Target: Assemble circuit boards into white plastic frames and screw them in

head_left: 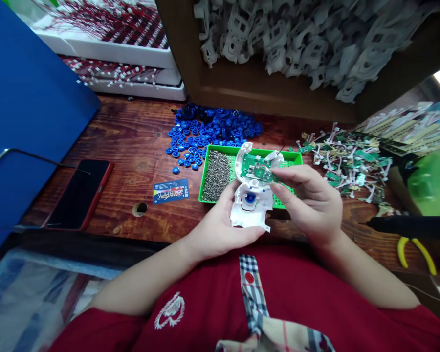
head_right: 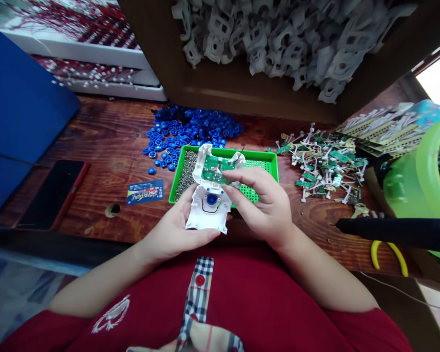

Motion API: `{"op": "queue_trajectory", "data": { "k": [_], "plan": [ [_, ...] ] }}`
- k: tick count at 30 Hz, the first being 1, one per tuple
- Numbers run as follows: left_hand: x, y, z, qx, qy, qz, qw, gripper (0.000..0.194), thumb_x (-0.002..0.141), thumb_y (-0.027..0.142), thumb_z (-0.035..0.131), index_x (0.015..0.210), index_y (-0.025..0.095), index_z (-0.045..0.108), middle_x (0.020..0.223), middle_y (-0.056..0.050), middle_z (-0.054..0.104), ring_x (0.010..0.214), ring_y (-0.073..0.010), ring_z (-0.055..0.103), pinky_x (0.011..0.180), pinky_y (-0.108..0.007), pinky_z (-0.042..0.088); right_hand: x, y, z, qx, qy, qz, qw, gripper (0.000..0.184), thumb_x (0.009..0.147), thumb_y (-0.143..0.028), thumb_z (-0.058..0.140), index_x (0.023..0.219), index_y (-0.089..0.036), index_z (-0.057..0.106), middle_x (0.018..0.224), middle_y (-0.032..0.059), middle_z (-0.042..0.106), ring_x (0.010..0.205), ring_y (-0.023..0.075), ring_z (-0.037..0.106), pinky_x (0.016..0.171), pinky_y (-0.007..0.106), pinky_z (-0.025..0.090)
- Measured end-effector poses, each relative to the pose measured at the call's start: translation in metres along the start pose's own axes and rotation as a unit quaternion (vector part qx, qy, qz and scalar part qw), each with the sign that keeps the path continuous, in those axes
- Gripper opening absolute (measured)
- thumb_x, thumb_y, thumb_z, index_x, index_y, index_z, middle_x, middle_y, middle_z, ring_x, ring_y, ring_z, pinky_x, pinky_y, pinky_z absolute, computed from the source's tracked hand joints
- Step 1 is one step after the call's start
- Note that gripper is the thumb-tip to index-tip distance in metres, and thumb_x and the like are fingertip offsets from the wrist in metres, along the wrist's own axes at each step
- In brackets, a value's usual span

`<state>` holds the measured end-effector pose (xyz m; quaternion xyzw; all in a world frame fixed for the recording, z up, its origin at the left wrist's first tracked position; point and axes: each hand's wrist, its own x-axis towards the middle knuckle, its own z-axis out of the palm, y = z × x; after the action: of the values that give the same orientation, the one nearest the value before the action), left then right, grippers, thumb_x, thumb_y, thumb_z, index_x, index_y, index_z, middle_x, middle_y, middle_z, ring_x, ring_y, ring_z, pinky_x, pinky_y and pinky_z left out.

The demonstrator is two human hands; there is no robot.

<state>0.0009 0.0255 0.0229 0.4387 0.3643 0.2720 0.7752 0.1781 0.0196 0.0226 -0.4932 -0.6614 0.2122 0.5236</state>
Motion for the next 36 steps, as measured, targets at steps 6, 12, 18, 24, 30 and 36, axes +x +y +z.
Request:
{"op": "queue_trajectory", "data": {
  "k": [6, 12, 18, 24, 30, 36],
  "plan": [
    [0.0, -0.005, -0.002, -0.065, 0.002, 0.017, 0.998, 0.091, 0.066, 0.015, 0.075, 0.135, 0.026, 0.017, 0.129, -0.01, 0.054, 0.11, -0.0231, 0.059, 0.093, -0.035, 0.048, -0.003, -0.005, -0.01, -0.068, -0.105, -0.065, 0.99, 0.027, 0.079, -0.014, 0.063, 0.105, -0.023, 0.062, 0.1, 0.0055, 0.057, 0.105, 0.0181, 0.057, 0.092, 0.035, 0.051],
    [-0.001, -0.006, -0.004, -0.061, -0.007, 0.049, 0.997, 0.085, 0.069, 0.012, 0.074, 0.134, 0.028, 0.022, 0.133, -0.007, 0.051, 0.119, -0.0232, 0.053, 0.099, -0.034, 0.046, -0.004, -0.007, -0.011, -0.112, -0.184, -0.113, 0.97, 0.027, 0.08, -0.015, 0.063, 0.106, -0.023, 0.06, 0.109, 0.0075, 0.051, 0.114, 0.0198, 0.051, 0.107, 0.044, 0.042],
    [0.0, -0.007, -0.002, -0.06, -0.011, 0.078, 0.995, 0.094, 0.071, 0.009, 0.071, 0.139, 0.033, 0.012, 0.14, -0.005, 0.046, 0.125, -0.0216, 0.048, 0.104, -0.034, 0.042, -0.004, -0.011, -0.009, -0.098, -0.132, -0.09, 0.982, 0.024, 0.081, -0.015, 0.061, 0.103, -0.022, 0.061, 0.104, 0.0066, 0.053, 0.106, 0.0169, 0.054, 0.098, 0.036, 0.049],
    [0.0, -0.008, -0.003, -0.066, -0.02, 0.078, 0.995, 0.098, 0.069, 0.007, 0.072, 0.14, 0.036, 0.01, 0.14, -0.004, 0.045, 0.124, -0.0211, 0.05, 0.099, -0.031, 0.046, -0.007, -0.003, -0.006, -0.13, -0.148, -0.121, 0.973, 0.028, 0.079, -0.017, 0.065, 0.106, -0.023, 0.061, 0.11, 0.0073, 0.052, 0.11, 0.0202, 0.052, 0.101, 0.043, 0.045],
    [0.001, -0.008, -0.007, -0.113, 0.015, 0.064, 0.991, 0.086, 0.068, 0.011, 0.074, 0.137, 0.028, 0.025, 0.133, -0.005, 0.052, 0.117, -0.0192, 0.055, 0.098, -0.029, 0.044, -0.007, -0.006, -0.012, -0.119, -0.106, -0.084, 0.984, 0.028, 0.079, -0.015, 0.064, 0.106, -0.023, 0.062, 0.106, 0.0056, 0.055, 0.104, 0.0155, 0.055, 0.095, 0.033, 0.048],
    [0.028, 0.001, -0.003, -0.132, 0.064, 0.01, 0.989, 0.059, 0.068, 0.007, 0.072, 0.12, 0.018, 0.045, 0.119, -0.006, 0.06, 0.102, -0.0142, 0.06, 0.097, -0.028, 0.043, -0.001, 0.02, -0.004, 0.131, 0.144, 0.122, 0.973, 0.021, 0.079, -0.024, 0.065, 0.1, -0.028, 0.065, 0.099, 0.0, 0.062, 0.092, 0.0115, 0.06, 0.085, 0.029, 0.051]
  ]
}}
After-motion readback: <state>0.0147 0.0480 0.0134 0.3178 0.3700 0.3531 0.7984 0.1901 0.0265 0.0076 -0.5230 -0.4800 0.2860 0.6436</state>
